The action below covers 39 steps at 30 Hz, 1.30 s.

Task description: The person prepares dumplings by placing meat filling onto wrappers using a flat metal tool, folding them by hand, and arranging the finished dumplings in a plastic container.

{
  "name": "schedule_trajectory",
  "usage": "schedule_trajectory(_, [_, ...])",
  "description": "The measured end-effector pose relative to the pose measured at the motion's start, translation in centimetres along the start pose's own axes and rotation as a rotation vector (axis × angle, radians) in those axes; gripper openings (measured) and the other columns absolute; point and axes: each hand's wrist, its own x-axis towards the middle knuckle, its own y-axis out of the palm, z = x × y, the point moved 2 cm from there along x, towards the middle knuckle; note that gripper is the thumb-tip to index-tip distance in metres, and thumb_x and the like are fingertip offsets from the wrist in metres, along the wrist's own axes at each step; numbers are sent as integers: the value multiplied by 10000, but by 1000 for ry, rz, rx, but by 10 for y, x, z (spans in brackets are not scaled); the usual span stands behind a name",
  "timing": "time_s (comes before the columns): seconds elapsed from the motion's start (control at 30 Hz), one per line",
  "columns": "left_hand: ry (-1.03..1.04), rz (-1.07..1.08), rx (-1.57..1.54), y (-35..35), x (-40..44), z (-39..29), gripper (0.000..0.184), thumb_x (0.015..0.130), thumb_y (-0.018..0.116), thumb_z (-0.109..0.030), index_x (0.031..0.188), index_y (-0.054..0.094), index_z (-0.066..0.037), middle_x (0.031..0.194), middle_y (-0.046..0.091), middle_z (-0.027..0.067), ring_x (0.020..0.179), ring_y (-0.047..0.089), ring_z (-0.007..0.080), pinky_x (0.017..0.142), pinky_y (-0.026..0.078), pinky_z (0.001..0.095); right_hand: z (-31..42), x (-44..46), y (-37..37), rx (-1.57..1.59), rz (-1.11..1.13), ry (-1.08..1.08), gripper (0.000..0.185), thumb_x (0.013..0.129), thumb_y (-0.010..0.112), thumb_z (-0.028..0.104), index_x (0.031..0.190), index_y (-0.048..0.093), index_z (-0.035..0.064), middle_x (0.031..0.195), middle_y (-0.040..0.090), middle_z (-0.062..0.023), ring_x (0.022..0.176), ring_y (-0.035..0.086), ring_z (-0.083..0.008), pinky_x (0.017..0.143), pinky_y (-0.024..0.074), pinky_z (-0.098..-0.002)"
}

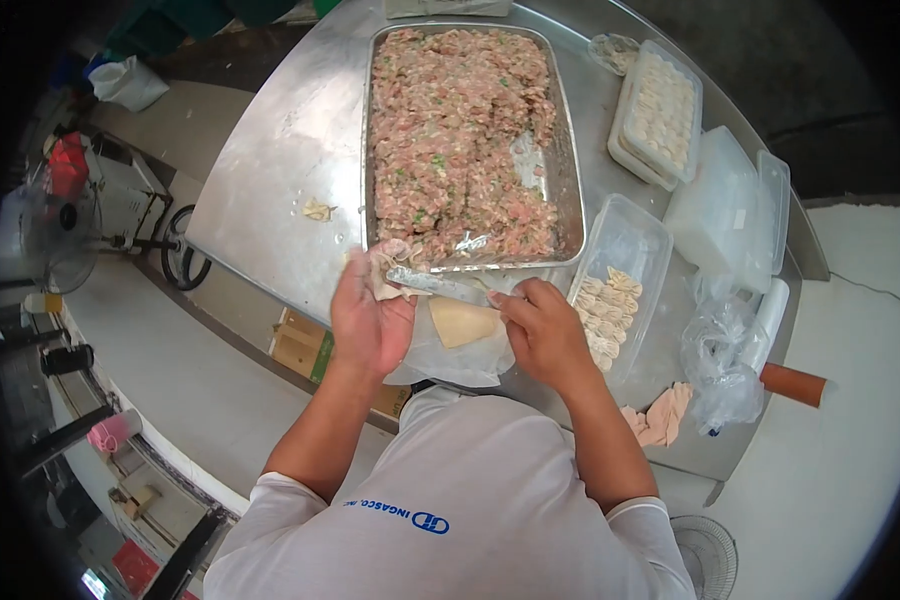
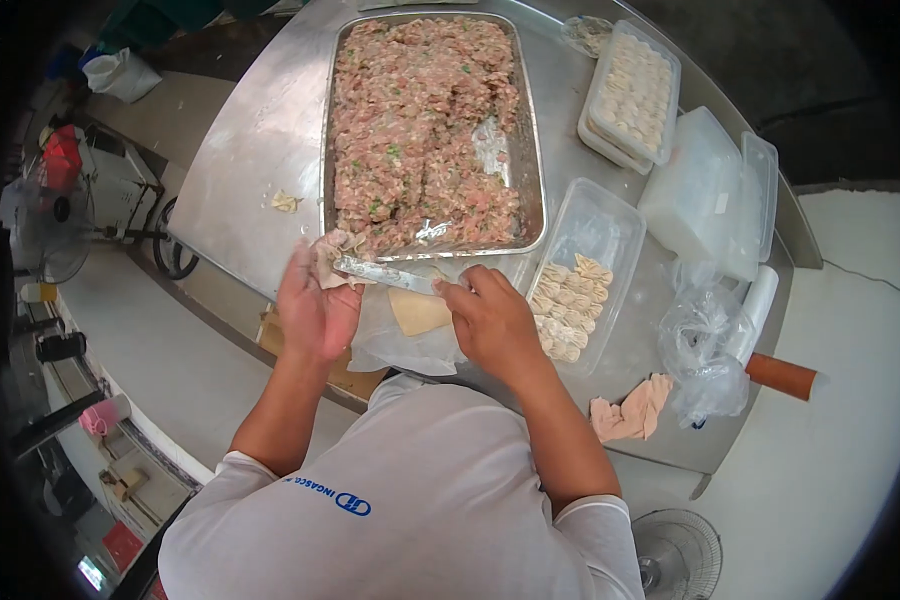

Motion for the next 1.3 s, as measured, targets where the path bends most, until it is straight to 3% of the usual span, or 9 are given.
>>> schedule_trajectory(0.2, [-74,190,117,13,5,3,351,1047,491,-250,1304,509,-12,1188,608,123,1147,613,252,999,505,400,16,-13,-53,180,-193,1,318,801,647,-52,1095,712,51,891,601,-127,729,619,-264,639,505,-324])
schedule_trajectory(0.3, [5,176,962,19,-6,12,523,812,710,65,1288,519,-39,1120,603,51,1059,608,174,955,494,316,17,-24,-56,165,-110,62,299,801,644,-14,1081,720,60,870,578,-97,721,621,-259,623,508,-377])
schedule_trajectory(0.43, [231,327,1499,39,-3,17,477,678,766,66,1112,592,-26,1044,657,85,998,638,201,906,490,324,12,-40,-56,116,-47,169,314,809,639,17,1097,731,99,850,560,-79,754,616,-257,651,509,-385])
schedule_trajectory(0.8, [-12,313,1318,54,-4,74,120,863,668,26,924,577,-24,915,609,64,828,618,157,764,564,331,-22,-96,-50,373,-168,438,156,846,737,137,957,690,37,882,640,-78,736,618,-186,614,493,-340])
schedule_trajectory(0.93, [20,499,1071,59,-13,124,122,947,671,-97,935,570,-31,917,602,52,812,603,128,735,568,317,-20,-104,-1,818,-237,558,186,909,746,207,964,665,49,790,565,37,587,476,-50,536,378,-228])
schedule_trajectory(1.03, [-384,425,792,75,-29,159,98,974,636,-103,1024,601,-27,980,609,52,909,616,141,819,544,329,-16,-107,6,1656,-440,650,257,961,686,227,1128,607,48,782,552,43,547,409,-21,477,341,-212])
schedule_trajectory(1.13, [-283,530,903,83,-30,176,172,952,639,-53,1121,633,-20,1073,629,83,1016,631,192,889,515,349,-35,-117,-3,1688,-598,664,203,960,680,199,1087,608,58,749,523,49,511,377,-15,442,301,-208])
schedule_trajectory(1.2, [244,1060,1327,93,-20,175,286,894,661,19,1176,657,-24,1148,641,130,1066,647,252,902,516,352,-49,-130,-5,1717,-677,636,179,954,678,169,1071,597,61,747,535,41,510,385,-15,441,299,-209])
schedule_trajectory(1.3, [196,1308,1418,108,-7,182,410,760,709,80,1154,674,-25,1169,651,146,1080,659,307,893,538,359,-70,-150,-5,1805,-790,625,225,935,683,121,1131,599,51,760,545,25,509,388,-18,435,295,-213])
